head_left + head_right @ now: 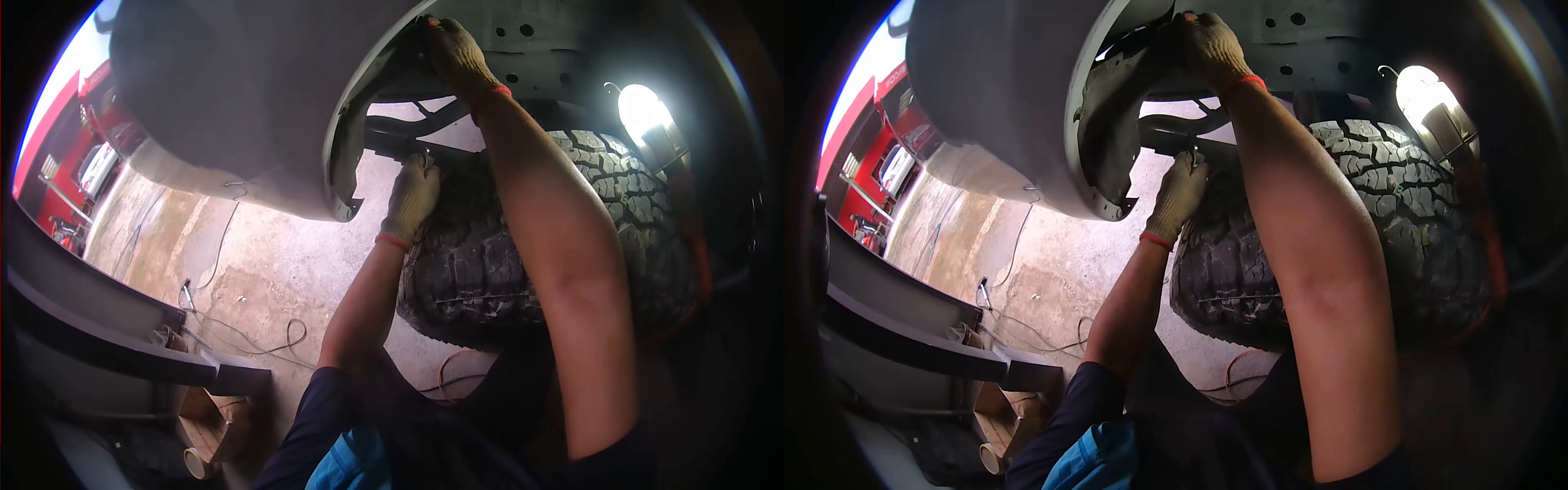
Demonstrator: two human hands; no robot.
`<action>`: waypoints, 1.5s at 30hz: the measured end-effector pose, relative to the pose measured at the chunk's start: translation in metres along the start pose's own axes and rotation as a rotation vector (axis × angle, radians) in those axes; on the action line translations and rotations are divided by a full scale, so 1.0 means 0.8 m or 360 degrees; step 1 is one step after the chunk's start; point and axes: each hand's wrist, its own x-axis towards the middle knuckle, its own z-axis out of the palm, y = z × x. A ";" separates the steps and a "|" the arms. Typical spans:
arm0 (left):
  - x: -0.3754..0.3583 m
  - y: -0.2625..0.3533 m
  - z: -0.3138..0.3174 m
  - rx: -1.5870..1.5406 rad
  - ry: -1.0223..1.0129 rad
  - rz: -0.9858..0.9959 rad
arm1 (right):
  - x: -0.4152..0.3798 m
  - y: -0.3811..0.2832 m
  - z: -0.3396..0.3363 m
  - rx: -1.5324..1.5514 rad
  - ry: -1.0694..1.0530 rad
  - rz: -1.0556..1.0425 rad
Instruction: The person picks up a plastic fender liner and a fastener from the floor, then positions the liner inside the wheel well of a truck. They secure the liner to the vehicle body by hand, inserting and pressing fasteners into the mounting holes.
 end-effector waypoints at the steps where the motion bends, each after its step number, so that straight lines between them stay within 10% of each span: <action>1: 0.003 0.002 -0.001 -0.0003 0.0001 -0.0046 | -0.004 -0.008 0.000 0.0058 -0.0051 0.0034; 3: 0.000 0.003 -0.001 -0.0084 0.0018 -0.0020 | 0.014 0.018 0.015 0.0293 -0.0015 0.0108; 5: -0.006 0.006 -0.001 0.0017 0.0065 0.0092 | 0.060 0.069 0.029 -0.0842 0.0146 -0.0781; 6: -0.011 0.005 0.002 0.0015 0.0046 0.0096 | 0.043 0.052 0.020 -0.0851 0.0156 -0.0767; 8: -0.024 0.000 0.006 -0.0094 0.0163 0.0295 | -0.005 -0.014 0.001 0.0750 -0.0297 0.0392; 13: -0.018 0.010 -0.014 -0.0049 0.0308 0.0347 | -0.007 -0.003 -0.009 0.0386 0.0037 0.0055; 14: -0.014 0.025 -0.030 -0.0035 0.0035 -0.0067 | -0.006 -0.001 -0.020 0.0293 0.0039 0.0078; 17: 0.024 0.031 -0.041 0.0152 0.0215 0.0339 | -0.016 0.007 -0.034 0.0491 0.0066 0.0059; 19: 0.058 0.027 -0.048 0.0658 0.0388 0.1155 | 0.005 0.034 -0.022 0.0715 0.0090 0.0366; 21: 0.075 0.056 -0.055 0.0665 0.0390 0.1296 | 0.006 0.046 -0.033 -0.1518 -0.0259 -0.0885; 23: 0.110 0.073 -0.044 0.0808 0.0744 0.1503 | -0.033 0.007 -0.050 -0.0829 -0.0531 -0.0236; 24: 0.128 0.081 -0.035 0.0982 0.1128 0.1679 | -0.026 0.023 -0.047 -0.0592 -0.0383 -0.0420; 27: 0.159 0.098 -0.017 0.0658 0.1099 0.1561 | -0.026 0.023 -0.055 -0.0997 -0.0222 -0.1279; 29: 0.149 0.117 -0.008 0.0839 0.1160 0.1521 | -0.014 0.040 -0.028 -0.1052 0.0246 -0.1132; 31: 0.157 0.118 0.006 -0.0419 0.0734 0.1239 | -0.043 -0.003 -0.036 -0.1123 0.0085 -0.0812; 33: 0.187 0.097 0.033 -0.0560 0.0762 0.1211 | -0.066 -0.029 -0.037 -0.0491 0.0142 -0.0202; 35: 0.234 0.061 0.069 -0.0834 0.0784 0.1151 | -0.054 -0.002 -0.020 -0.0494 0.0281 -0.0377; 45: 0.168 0.122 0.024 0.0441 0.0813 0.0968 | -0.043 -0.004 -0.007 -0.0987 0.0399 -0.0573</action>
